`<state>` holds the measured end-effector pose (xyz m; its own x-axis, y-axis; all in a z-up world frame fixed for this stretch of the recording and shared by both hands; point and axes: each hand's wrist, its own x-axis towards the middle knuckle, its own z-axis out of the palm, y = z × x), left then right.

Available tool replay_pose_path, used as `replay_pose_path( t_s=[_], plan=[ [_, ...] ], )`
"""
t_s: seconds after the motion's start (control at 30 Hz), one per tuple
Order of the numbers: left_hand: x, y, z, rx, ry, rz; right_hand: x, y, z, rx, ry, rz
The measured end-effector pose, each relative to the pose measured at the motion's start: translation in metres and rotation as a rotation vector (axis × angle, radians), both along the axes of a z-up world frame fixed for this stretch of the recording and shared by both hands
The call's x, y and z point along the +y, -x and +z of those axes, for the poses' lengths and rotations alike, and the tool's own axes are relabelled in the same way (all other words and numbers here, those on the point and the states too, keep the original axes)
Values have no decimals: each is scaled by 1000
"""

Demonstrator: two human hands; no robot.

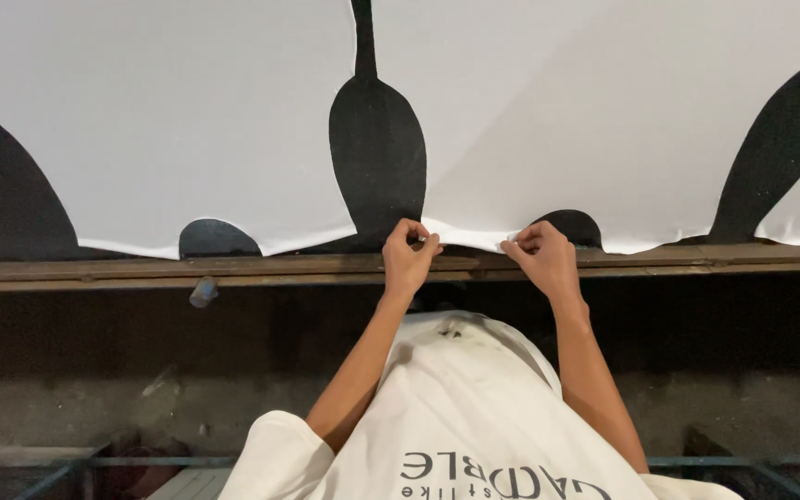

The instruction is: The person uses a heat gun to warm a large white sticker on a black surface, then smooths it down with their hands. They proceed to peel back the edges of the sticker and carefully reposition it along the surface.

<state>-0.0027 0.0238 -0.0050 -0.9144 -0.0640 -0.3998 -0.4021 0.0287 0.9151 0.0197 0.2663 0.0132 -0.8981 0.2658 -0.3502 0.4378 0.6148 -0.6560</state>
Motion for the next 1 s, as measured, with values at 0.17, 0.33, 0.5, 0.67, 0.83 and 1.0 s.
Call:
replay_pose_path(
  t_s=[0.17, 0.33, 0.5, 0.67, 0.83, 1.0],
  plan=[
    [6, -2, -24, 4, -14, 23, 2, -1, 1, -32, 107, 6],
    [7, -6, -23, 31, 50, 22, 11, -1, -3, -65, 143, 14],
    [5, -8, -20, 104, 144, 54, 6, -1, -1, -91, 55, 78],
    [3, -6, -16, 262, 277, 35, -1, 0, 4, -88, -138, 157],
    [-10, -6, -4, 310, 449, -51, -4, 0, 2, -48, -231, 227],
    [-19, -5, -2, 261, 468, -78, -8, -2, 9, -3, -298, 322]
  ],
)
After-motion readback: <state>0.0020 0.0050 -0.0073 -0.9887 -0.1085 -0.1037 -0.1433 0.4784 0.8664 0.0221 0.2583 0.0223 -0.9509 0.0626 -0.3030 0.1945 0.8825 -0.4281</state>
